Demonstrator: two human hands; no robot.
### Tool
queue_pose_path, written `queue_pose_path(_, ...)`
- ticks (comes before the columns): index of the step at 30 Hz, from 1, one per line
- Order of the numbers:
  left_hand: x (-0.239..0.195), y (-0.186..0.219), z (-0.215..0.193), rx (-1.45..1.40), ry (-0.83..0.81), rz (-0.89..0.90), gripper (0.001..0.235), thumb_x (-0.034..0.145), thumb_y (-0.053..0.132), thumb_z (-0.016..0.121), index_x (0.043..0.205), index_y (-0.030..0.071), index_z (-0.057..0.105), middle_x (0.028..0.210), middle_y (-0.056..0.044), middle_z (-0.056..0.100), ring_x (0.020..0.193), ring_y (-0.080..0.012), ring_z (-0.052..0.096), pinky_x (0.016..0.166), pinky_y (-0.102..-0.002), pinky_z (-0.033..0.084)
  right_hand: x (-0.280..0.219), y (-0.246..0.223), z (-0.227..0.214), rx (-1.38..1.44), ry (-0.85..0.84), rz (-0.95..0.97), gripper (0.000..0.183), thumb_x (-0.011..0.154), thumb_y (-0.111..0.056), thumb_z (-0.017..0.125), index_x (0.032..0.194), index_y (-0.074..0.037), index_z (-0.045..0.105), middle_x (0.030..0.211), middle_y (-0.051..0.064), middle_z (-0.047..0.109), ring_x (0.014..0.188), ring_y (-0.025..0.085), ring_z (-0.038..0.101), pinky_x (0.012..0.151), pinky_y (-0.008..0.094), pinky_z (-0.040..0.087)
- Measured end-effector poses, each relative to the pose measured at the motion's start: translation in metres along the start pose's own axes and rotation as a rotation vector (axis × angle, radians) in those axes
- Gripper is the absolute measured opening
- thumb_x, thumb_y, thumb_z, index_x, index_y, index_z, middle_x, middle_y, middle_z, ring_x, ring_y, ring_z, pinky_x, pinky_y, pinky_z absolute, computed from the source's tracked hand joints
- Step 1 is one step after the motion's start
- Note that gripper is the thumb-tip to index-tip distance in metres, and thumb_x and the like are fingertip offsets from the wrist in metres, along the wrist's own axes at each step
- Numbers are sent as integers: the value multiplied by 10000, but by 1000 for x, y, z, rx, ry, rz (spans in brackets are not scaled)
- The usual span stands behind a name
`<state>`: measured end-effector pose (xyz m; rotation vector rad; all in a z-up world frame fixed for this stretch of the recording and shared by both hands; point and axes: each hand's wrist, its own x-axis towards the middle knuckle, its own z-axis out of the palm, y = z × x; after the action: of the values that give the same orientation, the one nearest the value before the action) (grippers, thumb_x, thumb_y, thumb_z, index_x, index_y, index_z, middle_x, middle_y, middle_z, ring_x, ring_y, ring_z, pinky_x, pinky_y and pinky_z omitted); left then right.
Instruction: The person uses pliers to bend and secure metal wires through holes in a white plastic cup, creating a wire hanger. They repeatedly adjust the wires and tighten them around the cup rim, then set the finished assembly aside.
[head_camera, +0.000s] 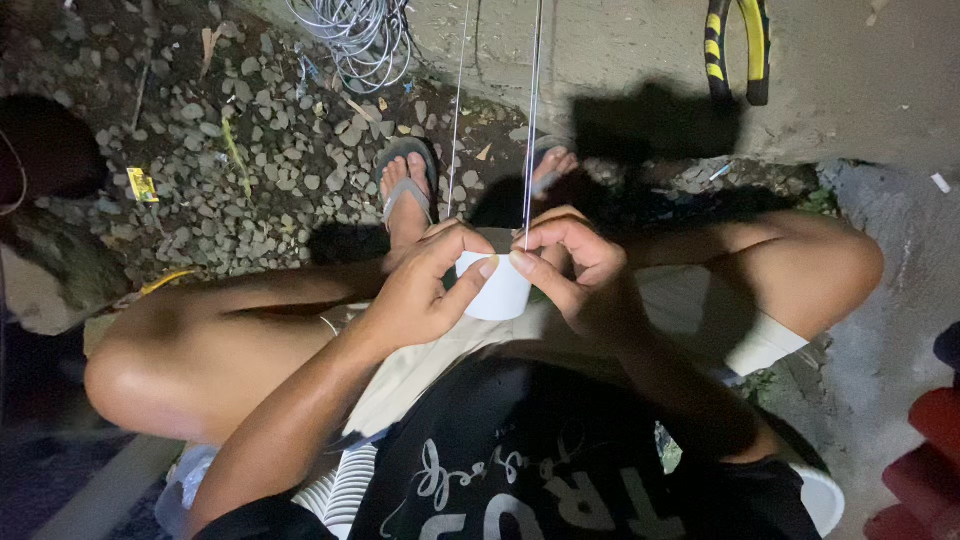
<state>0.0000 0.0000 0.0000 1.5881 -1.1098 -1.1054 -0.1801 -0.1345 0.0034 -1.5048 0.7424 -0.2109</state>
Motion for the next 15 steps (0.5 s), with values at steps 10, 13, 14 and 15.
queue_pose_path(10, 0, -1, 2, 4, 43, -32, 118, 1006, 135, 649, 1043, 25, 633, 930, -105, 647, 896, -244, 647, 825, -354, 499, -4, 6, 3, 107, -3, 107, 114, 969, -50, 714, 1077, -12, 703, 1048, 22, 685, 824, 44, 555, 763, 202, 459)
queue_pose_path(13, 1, -1, 2, -11, 47, -33, 114, 1007, 130, 647, 1046, 24, 631, 941, -105, 649, 911, -245, 647, 825, -354, 500, -3, 7, 3, 111, 5, 72, 108, 969, -43, 711, 1071, -9, 702, 1080, 31, 688, 895, 60, 604, 817, 209, 484)
queue_pose_path(14, 0, -1, 2, -16, 47, -33, 114, 1008, 129, 645, 1047, 24, 629, 944, -104, 649, 916, -245, 647, 827, -353, 500, -3, 7, 3, 114, 5, 76, 107, 967, -35, 710, 1070, -8, 706, 1083, 38, 690, 907, 68, 604, 823, 214, 480)
queue_pose_path(15, 0, -1, 2, -21, 47, -33, 113, 1008, 128, 643, 1049, 24, 628, 947, -104, 649, 921, -245, 647, 829, -352, 501, -3, 6, 2, 117, 5, 79, 107, 965, -27, 709, 1070, -6, 711, 1086, 44, 692, 918, 75, 604, 829, 220, 476)
